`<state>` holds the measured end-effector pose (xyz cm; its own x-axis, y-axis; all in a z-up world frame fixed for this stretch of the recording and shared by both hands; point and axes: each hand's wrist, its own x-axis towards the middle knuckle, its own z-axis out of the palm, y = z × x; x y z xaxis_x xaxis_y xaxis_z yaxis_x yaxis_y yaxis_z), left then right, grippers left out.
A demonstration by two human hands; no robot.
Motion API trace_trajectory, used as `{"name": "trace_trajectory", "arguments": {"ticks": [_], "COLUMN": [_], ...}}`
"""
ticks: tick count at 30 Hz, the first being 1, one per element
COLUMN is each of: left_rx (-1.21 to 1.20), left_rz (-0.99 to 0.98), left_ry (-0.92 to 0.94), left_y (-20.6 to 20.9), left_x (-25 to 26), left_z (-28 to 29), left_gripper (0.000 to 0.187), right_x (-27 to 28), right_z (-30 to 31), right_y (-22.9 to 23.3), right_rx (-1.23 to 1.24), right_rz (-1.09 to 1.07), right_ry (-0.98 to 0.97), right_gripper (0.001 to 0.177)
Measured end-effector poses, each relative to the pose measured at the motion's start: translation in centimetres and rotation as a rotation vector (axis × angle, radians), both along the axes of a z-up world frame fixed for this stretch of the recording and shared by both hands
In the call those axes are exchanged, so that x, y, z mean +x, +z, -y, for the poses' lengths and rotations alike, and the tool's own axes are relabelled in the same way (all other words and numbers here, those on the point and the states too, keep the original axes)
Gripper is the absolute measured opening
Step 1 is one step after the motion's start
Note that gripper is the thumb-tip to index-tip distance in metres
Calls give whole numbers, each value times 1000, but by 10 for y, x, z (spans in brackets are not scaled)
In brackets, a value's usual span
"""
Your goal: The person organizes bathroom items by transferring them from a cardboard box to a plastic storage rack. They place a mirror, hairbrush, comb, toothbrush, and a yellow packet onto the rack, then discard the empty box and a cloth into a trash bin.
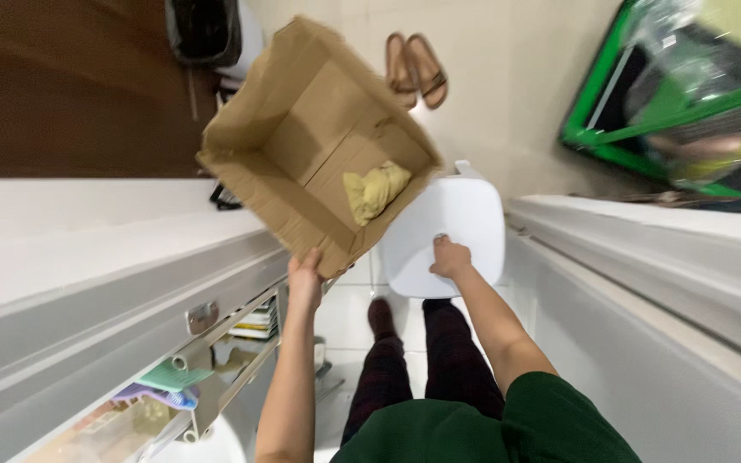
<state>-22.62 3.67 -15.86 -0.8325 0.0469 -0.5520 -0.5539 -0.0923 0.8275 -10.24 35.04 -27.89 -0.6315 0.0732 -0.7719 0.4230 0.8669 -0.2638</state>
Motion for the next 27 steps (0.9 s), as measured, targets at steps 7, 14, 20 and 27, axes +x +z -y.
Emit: {"name": "trace_trajectory", "arguments": {"ticks": [7, 14, 20, 27], "left_rx": [145, 156, 147, 82], "left_rz": [78, 28, 2, 61], "left_ry": [95, 52, 9, -15], "left_y": [84, 132, 124, 82], "left_x": [-33, -87, -142, -235], "left_z": [-61, -99, -124, -175], "left_gripper": [43, 43, 45, 46], "right_x": [-46, -104, -156, -236], "right_z": [-73, -135, -187, -262], "right_y": [70, 118, 134, 124], "right_rx": [24, 61, 105, 135], "right_rz": [9, -102, -103, -71], "right_ry": [-73, -165, -163, -97], "right_gripper": [85, 91, 84, 90]}}
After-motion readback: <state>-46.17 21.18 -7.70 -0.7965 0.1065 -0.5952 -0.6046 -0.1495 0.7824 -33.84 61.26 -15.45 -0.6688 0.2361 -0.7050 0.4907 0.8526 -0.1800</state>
